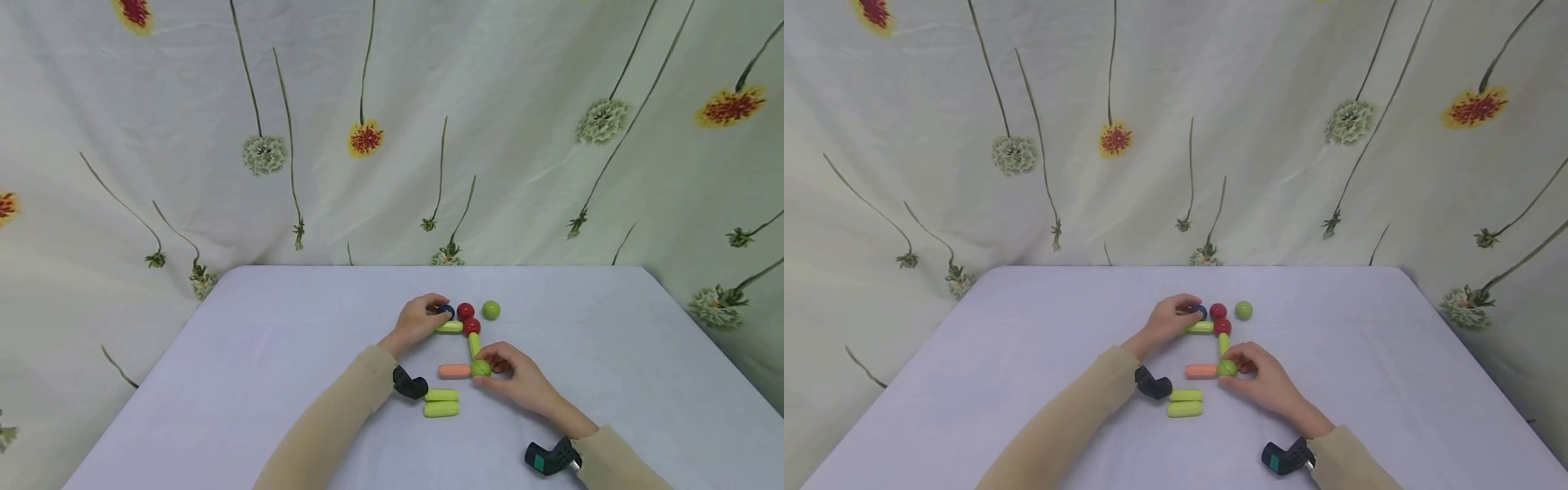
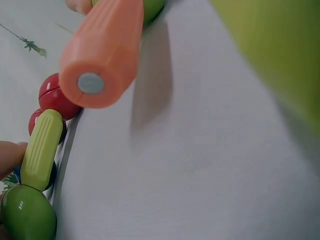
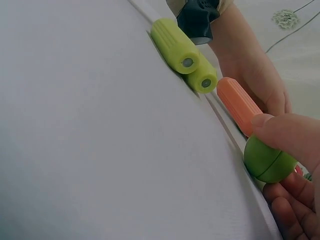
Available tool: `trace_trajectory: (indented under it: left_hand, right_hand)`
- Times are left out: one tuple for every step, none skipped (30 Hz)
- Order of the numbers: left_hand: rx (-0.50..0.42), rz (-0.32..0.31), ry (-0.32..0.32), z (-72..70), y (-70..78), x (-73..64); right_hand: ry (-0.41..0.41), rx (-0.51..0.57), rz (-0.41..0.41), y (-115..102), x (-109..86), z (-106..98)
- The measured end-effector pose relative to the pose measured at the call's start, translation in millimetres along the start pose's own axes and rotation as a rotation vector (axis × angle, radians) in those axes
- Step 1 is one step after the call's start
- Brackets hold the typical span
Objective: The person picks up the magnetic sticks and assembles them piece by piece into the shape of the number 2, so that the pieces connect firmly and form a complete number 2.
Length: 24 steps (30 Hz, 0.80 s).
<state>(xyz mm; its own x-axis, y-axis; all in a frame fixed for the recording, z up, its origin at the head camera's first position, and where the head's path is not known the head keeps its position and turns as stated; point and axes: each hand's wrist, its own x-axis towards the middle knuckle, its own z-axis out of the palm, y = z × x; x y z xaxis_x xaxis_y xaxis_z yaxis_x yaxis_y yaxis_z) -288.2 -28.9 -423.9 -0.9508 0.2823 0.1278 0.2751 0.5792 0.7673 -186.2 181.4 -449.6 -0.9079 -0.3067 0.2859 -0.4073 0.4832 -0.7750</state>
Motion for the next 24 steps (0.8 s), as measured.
trace_trajectory:
  left_hand:
    - [0.004,0.002,0.001,0.0,0.1,0.1]
    - [0.007,0.001,0.001,0.1,0.1,0.1]
    - [0.010,0.005,0.002,0.0,0.2,0.0]
    - [0.013,0.009,0.003,-0.1,0.3,-0.2]
    - [0.017,0.016,0.006,-0.2,-0.1,-0.2]
    - [0.018,0.021,0.006,-0.6,-0.3,-0.4]
    - [0.018,0.023,0.008,-1.2,-0.3,-0.7]
    - [0.016,0.026,0.012,-2.0,-0.4,-0.5]
    - [0.013,0.031,0.016,-3.1,-0.4,-0.5]
    - [0.010,0.032,0.020,-4.5,-0.4,-0.6]
    - [0.005,0.038,0.025,-6.1,-0.3,-0.8]
    - [-0.004,0.042,0.031,-8.0,0.2,-1.2]
    - [-0.012,0.047,0.036,-10.0,0.8,-1.5]
    - [-0.020,0.051,0.041,-12.0,1.4,-2.1]
    - [-0.030,0.058,0.043,-14.2,2.3,-3.1]
    - [-0.039,0.065,0.047,-16.3,3.2,-4.1]
    - [-0.048,0.073,0.052,-18.5,4.4,-5.5]
    - [-0.054,0.079,0.058,-20.5,5.5,-6.7]
    - [-0.061,0.087,0.063,-22.5,6.8,-7.9]
    - [-0.066,0.096,0.069,-24.4,7.8,-9.4]
    - [-0.071,0.105,0.078,-26.3,8.5,-11.0]
    - [-0.075,0.116,0.086,-27.9,9.2,-12.6]
    - [-0.082,0.123,0.095,-29.5,9.8,-14.4]
    - [-0.088,0.129,0.103,-31.0,10.1,-16.0]
  right_hand:
    - [0.000,-0.001,0.003,-0.2,0.0,-0.1]
    - [0.000,-0.001,0.004,-0.4,0.0,0.0]
    - [-0.001,-0.003,0.005,-0.2,0.0,0.0]
    - [-0.001,-0.005,0.006,0.0,0.0,0.1]
    - [-0.001,-0.007,0.007,0.3,0.1,0.2]
    - [-0.001,-0.009,0.006,0.5,0.1,0.3]
    - [-0.001,-0.011,0.005,0.8,0.2,0.4]
    - [0.000,-0.015,0.003,1.0,0.2,0.4]
    - [0.001,-0.017,0.003,1.2,0.2,0.5]
    - [0.002,-0.018,0.003,1.1,0.1,0.6]
    - [0.003,-0.018,0.003,0.7,0.0,0.6]
    - [0.005,-0.019,0.003,0.6,-0.1,0.7]
    - [0.005,-0.019,0.005,0.2,-0.2,0.8]
    - [0.005,-0.015,0.007,-0.3,-0.3,0.7]
    - [0.004,-0.014,0.007,-0.9,-0.5,0.7]
    - [0.002,-0.012,0.007,-1.5,-0.6,0.6]
    - [0.000,-0.009,0.006,-2.0,-0.8,0.5]
    - [-0.001,-0.007,0.005,-2.7,-1.1,0.4]
    - [-0.002,-0.004,0.004,-3.5,-1.4,0.2]
    - [-0.003,-0.001,0.001,-4.1,-1.6,0.0]
    - [-0.004,0.000,0.000,-4.7,-1.9,0.0]
    - [-0.004,0.001,0.001,-5.1,-2.2,0.0]
    - [-0.003,0.001,0.001,-5.4,-2.3,-0.1]
    - [-0.001,0.001,0.003,-5.6,-2.3,0.0]
